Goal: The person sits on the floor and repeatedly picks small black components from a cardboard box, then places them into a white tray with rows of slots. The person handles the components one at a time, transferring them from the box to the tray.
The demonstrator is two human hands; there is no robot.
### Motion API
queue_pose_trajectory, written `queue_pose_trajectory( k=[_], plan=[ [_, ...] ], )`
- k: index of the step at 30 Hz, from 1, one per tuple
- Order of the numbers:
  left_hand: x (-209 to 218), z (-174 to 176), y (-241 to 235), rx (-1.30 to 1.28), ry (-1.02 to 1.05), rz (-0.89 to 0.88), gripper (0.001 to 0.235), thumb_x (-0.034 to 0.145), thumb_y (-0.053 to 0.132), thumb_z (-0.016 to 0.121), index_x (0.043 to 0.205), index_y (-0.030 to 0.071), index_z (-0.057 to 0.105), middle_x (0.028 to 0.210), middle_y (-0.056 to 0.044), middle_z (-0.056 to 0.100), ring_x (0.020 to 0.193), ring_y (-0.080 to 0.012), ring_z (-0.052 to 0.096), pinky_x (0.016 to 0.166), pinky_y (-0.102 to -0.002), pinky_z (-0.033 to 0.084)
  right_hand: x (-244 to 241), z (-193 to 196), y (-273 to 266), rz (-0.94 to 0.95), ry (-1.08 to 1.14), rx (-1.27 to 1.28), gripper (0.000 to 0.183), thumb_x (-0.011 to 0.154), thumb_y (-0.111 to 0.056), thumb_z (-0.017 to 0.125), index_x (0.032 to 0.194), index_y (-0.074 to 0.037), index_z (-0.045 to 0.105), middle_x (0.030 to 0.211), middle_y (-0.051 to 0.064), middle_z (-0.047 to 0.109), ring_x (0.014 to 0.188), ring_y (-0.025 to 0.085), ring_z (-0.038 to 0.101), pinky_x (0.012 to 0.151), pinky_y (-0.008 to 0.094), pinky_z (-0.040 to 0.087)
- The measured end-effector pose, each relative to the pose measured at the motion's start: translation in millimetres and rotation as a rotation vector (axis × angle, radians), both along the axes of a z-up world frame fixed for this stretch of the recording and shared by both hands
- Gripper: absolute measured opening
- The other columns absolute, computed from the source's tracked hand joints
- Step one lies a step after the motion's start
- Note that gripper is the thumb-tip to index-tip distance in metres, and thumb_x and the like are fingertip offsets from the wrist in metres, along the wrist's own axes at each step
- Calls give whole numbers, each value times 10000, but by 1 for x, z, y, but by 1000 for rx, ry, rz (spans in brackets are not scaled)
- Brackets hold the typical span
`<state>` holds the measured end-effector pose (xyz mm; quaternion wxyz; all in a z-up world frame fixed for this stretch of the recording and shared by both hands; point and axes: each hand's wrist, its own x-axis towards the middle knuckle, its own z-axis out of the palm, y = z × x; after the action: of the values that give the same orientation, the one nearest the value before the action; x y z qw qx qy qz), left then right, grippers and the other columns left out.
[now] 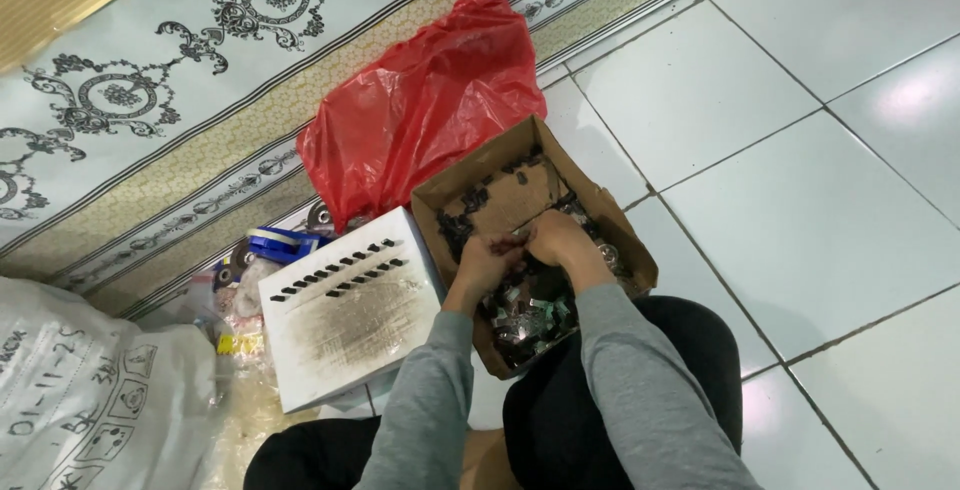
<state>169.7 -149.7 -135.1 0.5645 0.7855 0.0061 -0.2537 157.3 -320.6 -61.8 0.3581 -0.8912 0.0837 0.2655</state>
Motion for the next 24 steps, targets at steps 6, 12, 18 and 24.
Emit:
queue_pose_trajectory(
  k=[6, 12, 18, 24],
  plan=[
    [-3, -9, 0, 92, -94, -74, 303, 904, 144, 735, 1199, 82, 760, 1051, -193, 759, 962, -305, 730, 775, -431, 612, 2, 5, 3, -43, 11, 34, 323, 895, -137, 546, 1065, 39, 756, 1096, 275, 732, 1001, 383, 708, 779, 434, 606],
    [-25, 13, -14, 492, -257, -233, 332, 842, 233, 762, 1103, 28, 769, 1003, -234, 756, 1012, -412, 731, 823, -524, 599, 2, 3, -2, -102, 6, -31, 283, 890, -122, 546, 995, 45, 749, 949, 266, 731, 850, 358, 715, 655, 421, 601],
    [53, -23, 20, 737, -386, 9, 296, 872, 207, 672, 915, -81, 728, 856, -279, 714, 871, -370, 742, 763, -425, 632, -5, 12, 2, -59, 58, -29, 312, 921, -139, 532, 1041, 78, 722, 957, 262, 724, 849, 346, 715, 646, 406, 597],
    [115, -43, 29, 940, -514, -142, 325, 893, 269, 708, 883, -52, 755, 789, -219, 692, 780, -357, 747, 675, -431, 646, 1, -8, 3, -64, 53, -1, 302, 898, -194, 581, 997, 43, 741, 923, 235, 734, 807, 318, 707, 614, 385, 584]
  ],
)
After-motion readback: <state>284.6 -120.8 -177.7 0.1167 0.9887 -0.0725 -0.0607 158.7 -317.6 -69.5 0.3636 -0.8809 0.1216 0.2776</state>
